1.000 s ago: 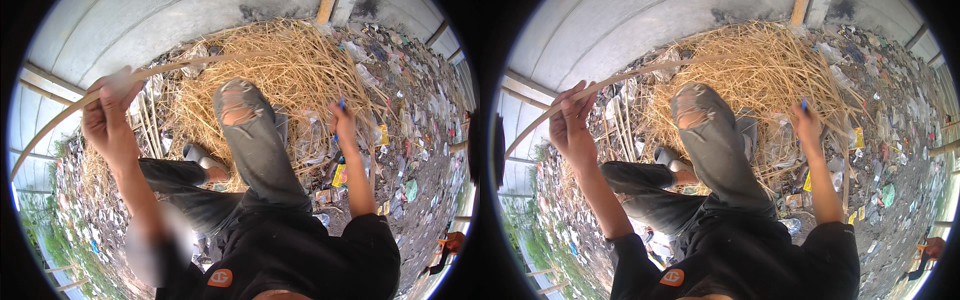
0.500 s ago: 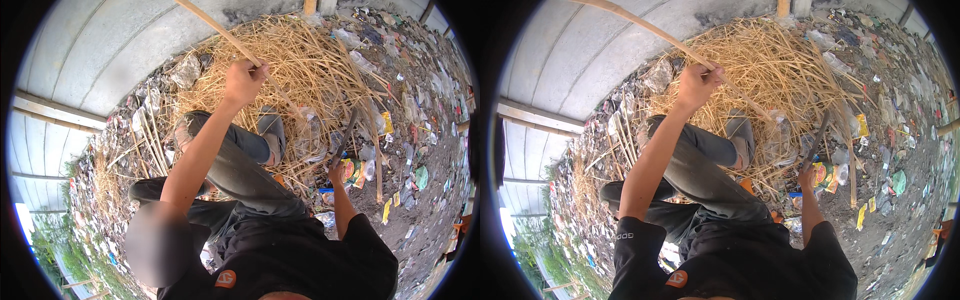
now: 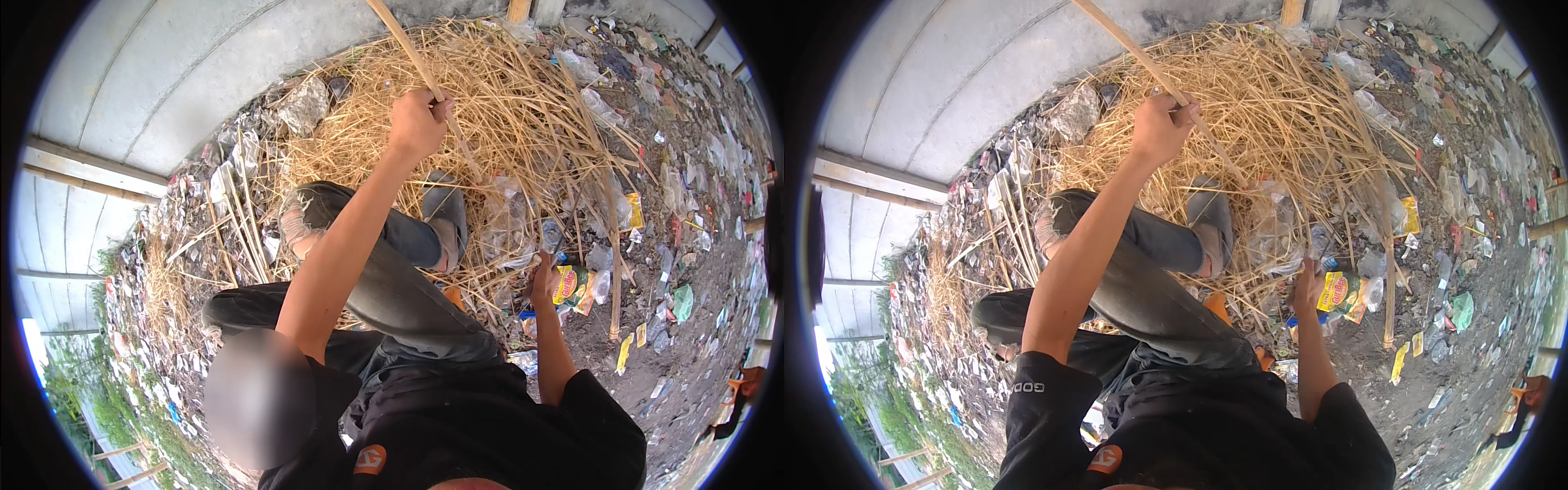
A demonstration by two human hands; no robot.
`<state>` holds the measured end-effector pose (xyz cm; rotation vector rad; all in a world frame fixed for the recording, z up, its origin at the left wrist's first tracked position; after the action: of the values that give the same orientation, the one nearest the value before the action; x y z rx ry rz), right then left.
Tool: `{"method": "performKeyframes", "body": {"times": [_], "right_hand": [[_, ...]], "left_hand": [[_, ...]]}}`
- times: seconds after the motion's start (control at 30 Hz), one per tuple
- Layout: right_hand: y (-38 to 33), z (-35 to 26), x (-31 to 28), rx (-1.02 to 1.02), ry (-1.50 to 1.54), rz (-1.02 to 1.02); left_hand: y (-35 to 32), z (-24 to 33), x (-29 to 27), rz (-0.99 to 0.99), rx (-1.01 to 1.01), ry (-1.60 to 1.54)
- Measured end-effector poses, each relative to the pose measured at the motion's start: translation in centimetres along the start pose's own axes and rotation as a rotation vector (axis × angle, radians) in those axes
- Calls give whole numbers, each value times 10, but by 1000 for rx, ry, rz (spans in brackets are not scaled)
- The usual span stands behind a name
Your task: The person sits on the ground and uses a blue utility knife to peel the outer layer off a long, thin wooden stick. They hold the stick with their left hand and scrape along its length with the knife in their right hand, creating a pile of straw-like shavings.
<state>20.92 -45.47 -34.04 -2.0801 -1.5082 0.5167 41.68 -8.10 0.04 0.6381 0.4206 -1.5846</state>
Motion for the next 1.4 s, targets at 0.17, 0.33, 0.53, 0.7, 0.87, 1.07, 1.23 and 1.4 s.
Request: {"method": "performKeyframes", "body": {"times": [0.17, 0.33, 0.53, 0.7, 0.87, 1.07, 1.23, 1.4], "right_hand": [[-74, -152, 62, -258, -142, -258], [-137, -279, 102, -705, 90, -320], [-51, -39, 109, -68, -529, -478], [-90, -102, 133, 154, -171, -473], [-143, -206, 141, -458, 29, -567], [-66, -98, 119, -580, -697, -330], [-57, -13, 118, 600, 217, -559], [-112, -148, 153, 174, 173, -630]], "left_hand": [[4, -19, 14, 57, -21, -93], [4, -20, 18, 52, -68, -91], [-2, -27, 22, 98, -61, -108], [-5, -37, 22, 95, -66, -97], [-4, -30, 27, 127, -22, -94], [6, -7, 34, 61, -34, -69], [6, -25, 25, 114, 33, -89], [6, -24, 28, 124, 48, -61]]}}
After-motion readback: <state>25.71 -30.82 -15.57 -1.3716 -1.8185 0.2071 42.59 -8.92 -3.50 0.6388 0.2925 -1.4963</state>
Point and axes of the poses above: each hand's wrist, its own y-axis towards the middle knuckle, its own x-axis out of the palm, z = x × y, the point moved 8 cm from there along y, towards the middle knuckle, and after that the axes turned 14 degrees about -z, right-handed, at the moved point
